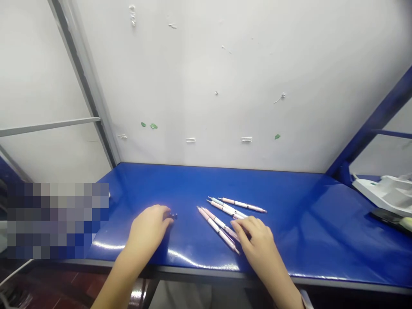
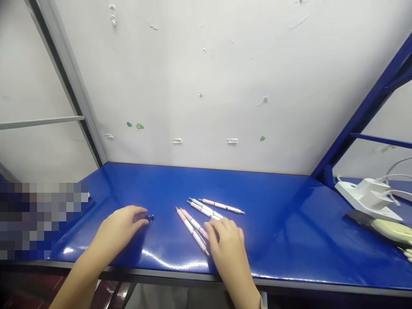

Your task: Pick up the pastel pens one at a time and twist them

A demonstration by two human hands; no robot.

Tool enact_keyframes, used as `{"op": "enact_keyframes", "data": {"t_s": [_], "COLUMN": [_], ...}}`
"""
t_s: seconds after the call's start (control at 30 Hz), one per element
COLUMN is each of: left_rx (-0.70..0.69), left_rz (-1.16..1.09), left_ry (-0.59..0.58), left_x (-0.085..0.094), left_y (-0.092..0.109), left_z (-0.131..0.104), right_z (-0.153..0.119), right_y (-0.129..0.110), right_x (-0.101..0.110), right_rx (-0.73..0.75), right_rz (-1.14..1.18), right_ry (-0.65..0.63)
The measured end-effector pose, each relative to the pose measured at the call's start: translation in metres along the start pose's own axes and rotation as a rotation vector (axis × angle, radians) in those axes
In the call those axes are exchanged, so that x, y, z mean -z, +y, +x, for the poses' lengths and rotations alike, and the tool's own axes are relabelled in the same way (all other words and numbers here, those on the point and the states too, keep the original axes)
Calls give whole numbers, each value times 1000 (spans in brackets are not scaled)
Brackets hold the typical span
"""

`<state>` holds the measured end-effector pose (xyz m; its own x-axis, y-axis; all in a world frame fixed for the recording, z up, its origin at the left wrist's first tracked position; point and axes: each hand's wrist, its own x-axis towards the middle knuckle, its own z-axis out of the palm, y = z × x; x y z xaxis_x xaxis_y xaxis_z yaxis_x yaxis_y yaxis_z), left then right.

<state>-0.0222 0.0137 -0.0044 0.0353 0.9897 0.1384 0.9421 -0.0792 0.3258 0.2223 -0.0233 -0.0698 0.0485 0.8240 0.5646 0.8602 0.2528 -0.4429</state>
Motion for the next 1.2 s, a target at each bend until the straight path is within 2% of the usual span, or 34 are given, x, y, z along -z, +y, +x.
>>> {"op": "enact_keyframes", "data": {"t_s": [0.1, 0.23, 0.3, 0.37, 0.43, 0.5, 0.57, 0.63, 0.77, 0.87, 1.03, 1.2], "left_rx": [-11, 11, 26, 48, 58, 55, 74, 124, 226, 253, 210, 157], "left_rz": [4, 16, -6, -95, -321, -667, -1013, -1262, -1523, -1572, -1548, -1419], "left_ry": [-33, -69, -53, 22, 116, 162, 152, 155, 94, 35, 53, 73], "left_x": [-4, -4, -3, -3, -2, -3, -5, -9, -19, -23, -22, -21], "left_y": [5, 7, 7, 7, 10, 16, 25, 33, 45, 47, 48, 47], "left_z": [2, 5, 6, 5, 3, 0, -3, -6, -7, -8, -9, -12], "right_z": [2, 4, 4, 4, 2, -1, -7, -12, -19, -20, -19, -20], "right_y": [8, 17, 19, 19, 15, 9, 0, -8, -18, -19, -19, -20], "right_x": [0, -2, -3, -3, -2, 0, 2, 2, 3, 4, 6, 6], "right_rx": [-27, -51, -65, -71, -81, -129, -203, -241, -254, -244, -211, -213], "right_rz": [-127, -214, -202, -185, -125, 35, 261, 445, 584, 561, 522, 550], "right_ry": [62, 31, 27, 35, 52, 65, 51, 6, -46, -46, -43, -40]}}
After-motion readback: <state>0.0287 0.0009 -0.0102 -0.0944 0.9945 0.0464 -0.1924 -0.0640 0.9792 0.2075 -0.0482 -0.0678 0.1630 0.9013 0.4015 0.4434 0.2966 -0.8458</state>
